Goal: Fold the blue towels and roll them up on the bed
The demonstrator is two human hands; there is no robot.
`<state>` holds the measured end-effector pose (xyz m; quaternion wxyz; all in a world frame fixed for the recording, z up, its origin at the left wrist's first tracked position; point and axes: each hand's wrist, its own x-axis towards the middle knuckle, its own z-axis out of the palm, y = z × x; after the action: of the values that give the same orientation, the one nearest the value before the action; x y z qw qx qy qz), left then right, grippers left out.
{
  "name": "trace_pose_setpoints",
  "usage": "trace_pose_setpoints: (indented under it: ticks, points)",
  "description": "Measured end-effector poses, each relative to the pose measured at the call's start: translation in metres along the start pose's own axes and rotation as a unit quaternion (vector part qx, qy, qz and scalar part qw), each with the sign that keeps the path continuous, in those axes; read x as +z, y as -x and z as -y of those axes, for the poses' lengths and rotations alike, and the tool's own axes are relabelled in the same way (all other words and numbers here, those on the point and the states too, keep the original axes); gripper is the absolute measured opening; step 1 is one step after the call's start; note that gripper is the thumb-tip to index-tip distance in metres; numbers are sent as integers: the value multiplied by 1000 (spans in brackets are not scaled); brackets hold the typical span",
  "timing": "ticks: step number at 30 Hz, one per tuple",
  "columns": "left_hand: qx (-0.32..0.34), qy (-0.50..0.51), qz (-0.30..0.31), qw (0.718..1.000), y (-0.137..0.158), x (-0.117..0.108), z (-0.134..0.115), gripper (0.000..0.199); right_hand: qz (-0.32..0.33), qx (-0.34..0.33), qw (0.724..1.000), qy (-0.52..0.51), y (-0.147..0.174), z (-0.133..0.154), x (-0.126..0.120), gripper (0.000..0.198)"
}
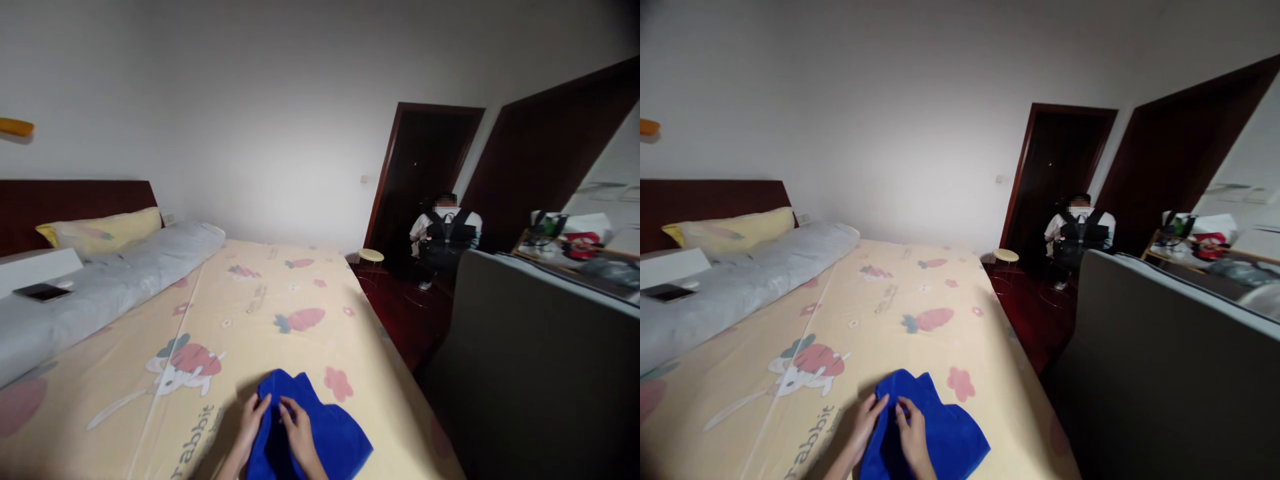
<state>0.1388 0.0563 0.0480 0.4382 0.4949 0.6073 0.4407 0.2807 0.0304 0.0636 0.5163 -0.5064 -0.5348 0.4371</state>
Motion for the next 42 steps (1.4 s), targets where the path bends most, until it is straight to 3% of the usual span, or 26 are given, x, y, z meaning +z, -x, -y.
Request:
trace_pose_setpoints:
  ticks: [5,8,14,17,21,25,29,31,36,42]
  points:
    - [105,20,72,992,24,15,-24,50,-80,-23,993,79,-2,22,-1,46]
    - [126,-20,113,985,35,12,-37,42,-63,-44,990,114,4,29,-13,44]
    - [142,-26,129,981,38,5,-48,41,4,-59,993,98,13,37,-31,54]
    - [151,-13,106,983,37,7,-47,41,19,-53,995,85,14,39,-36,53]
    - [121,15,-5,993,24,0,-41,48,-46,-23,997,57,8,42,-58,52]
    - [71,41,-130,988,-1,-39,-28,51,-137,5,990,36,-1,41,-117,55]
    - [26,55,-229,971,-22,-101,-16,54,-255,69,964,16,-6,38,-192,58]
    - [17,53,-251,966,-31,-131,-16,56,-278,68,957,42,-9,36,-224,58]
    - [49,27,-219,974,-59,-188,-30,64,-282,43,953,107,-31,37,-277,56]
    - [77,-55,-153,984,-120,-218,-58,63,-276,63,937,203,-93,38,-299,47]
